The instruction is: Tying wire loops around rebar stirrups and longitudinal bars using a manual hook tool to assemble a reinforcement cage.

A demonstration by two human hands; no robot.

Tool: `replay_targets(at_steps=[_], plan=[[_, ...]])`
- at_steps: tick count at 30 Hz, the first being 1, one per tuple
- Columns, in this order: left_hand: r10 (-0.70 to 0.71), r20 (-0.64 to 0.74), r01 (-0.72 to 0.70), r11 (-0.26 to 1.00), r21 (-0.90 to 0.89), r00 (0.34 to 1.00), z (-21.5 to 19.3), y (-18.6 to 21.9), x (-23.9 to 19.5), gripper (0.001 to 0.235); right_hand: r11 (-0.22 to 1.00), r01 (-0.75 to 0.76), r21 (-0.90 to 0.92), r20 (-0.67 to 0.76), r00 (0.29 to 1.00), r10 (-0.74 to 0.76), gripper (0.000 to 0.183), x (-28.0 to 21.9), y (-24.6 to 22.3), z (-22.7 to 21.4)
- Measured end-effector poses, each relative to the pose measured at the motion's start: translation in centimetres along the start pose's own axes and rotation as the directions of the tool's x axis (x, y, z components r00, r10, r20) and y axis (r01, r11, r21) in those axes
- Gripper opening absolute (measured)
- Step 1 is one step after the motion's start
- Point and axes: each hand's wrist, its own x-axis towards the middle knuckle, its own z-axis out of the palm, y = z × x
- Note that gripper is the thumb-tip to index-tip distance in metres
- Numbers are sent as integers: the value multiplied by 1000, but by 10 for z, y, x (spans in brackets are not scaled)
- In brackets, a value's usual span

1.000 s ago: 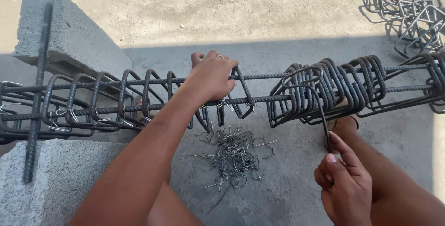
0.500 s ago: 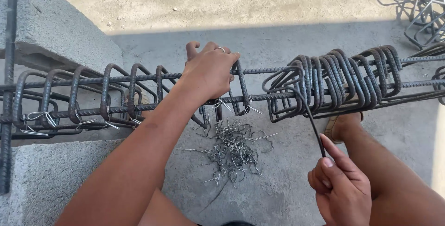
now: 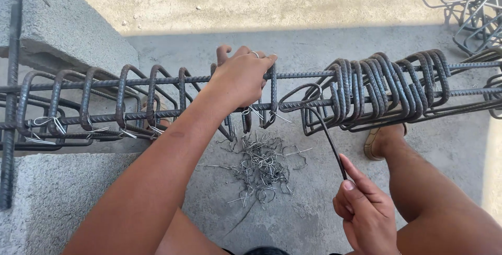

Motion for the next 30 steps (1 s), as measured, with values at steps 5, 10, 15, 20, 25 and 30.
replay_targets(at_steps=[5, 10, 15, 20, 25, 30], plan=[[-28, -17, 28, 1000, -5, 999, -5, 5, -6, 54, 980, 144, 137, -50, 989, -138, 49, 0, -12, 3], [-9, -49, 10, 1000, 18, 999, -3, 0, -6, 47, 986, 142, 83, -49, 989, -139, 49, -1, -10, 0], [13, -94, -13, 1000, 5, 995, 5, -6, -4, 56, 977, 165, 137, -2, 986, -167, 49, -2, -14, 3], [7, -98, -9, 1000, -24, 995, 9, -7, -3, 55, 980, 173, 94, 1, 985, -174, 49, -5, -13, 5], [12, -115, -23, 996, -90, 993, 8, -5, -3, 51, 977, 206, 50, 22, 978, -207, 48, -5, -10, 6], [33, -132, -52, 988, -143, 991, 8, -4, -3, 50, 975, 211, 70, 15, 977, -212, 48, -5, -13, 10]])
